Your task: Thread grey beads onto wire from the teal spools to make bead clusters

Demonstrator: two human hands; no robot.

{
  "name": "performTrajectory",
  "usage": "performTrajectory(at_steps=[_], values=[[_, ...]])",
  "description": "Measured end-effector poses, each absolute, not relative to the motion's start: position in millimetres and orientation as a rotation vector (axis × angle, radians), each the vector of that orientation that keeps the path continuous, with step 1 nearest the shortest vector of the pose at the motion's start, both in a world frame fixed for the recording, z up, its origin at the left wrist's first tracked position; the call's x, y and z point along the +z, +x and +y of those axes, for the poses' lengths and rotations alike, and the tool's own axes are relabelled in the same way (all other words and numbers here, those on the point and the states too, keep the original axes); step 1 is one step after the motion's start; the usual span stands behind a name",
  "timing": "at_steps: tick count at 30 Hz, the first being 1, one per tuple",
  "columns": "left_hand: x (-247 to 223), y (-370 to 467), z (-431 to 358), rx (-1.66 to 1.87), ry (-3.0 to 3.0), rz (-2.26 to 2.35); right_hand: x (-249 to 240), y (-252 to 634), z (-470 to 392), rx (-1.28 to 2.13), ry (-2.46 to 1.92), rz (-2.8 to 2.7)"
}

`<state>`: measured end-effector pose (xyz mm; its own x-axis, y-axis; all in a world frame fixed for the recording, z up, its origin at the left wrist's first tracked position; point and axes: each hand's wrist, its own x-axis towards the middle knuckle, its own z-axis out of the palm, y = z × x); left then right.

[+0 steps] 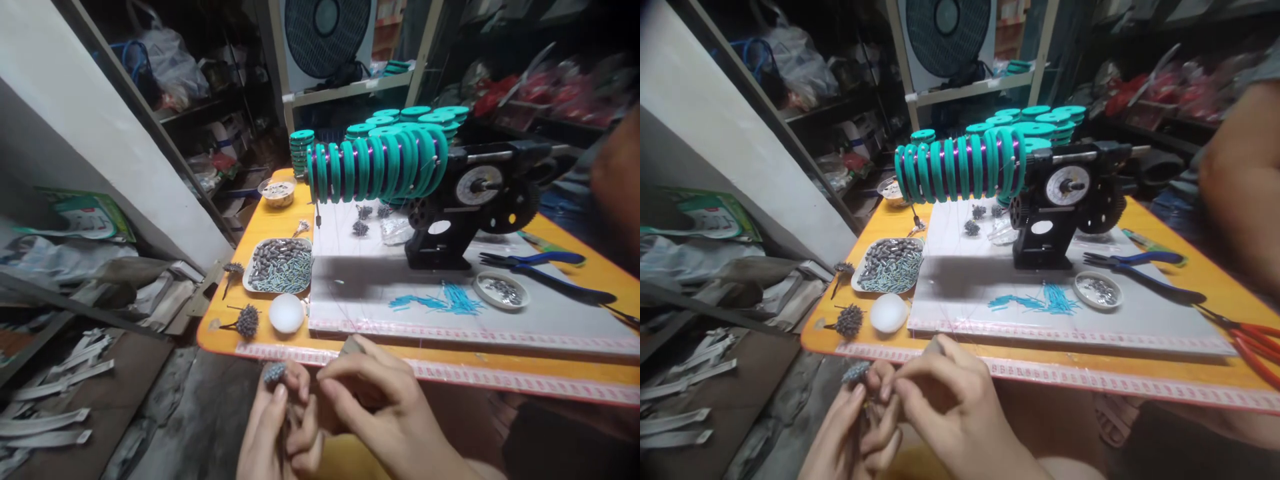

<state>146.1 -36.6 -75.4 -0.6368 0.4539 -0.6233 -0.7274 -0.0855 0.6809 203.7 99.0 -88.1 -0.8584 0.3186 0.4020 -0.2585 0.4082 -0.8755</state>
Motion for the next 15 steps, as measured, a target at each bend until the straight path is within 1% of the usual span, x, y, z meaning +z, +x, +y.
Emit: performTrajectory(at_steps=[3, 7, 9, 11, 15], values=[[-74, 152, -25, 1.847, -0.282, 1.383, -88, 201, 101, 1.700, -0.217, -2.119], [-76, 158, -15, 1.940, -0.242, 1.389, -92, 198, 100, 2.284, -0.287, -2.031], [-79, 157, -13, 1.958, -0.249, 1.421, -93, 199, 98, 2.473, -0.295, -1.999], [-83, 156, -15, 1.926, -0.221, 1.471, -93, 199, 97, 2.493, -0.302, -2.002], [-94, 154, -22, 1.844, -0.130, 1.503, -95, 200, 95, 2.382, -0.257, -2.062]])
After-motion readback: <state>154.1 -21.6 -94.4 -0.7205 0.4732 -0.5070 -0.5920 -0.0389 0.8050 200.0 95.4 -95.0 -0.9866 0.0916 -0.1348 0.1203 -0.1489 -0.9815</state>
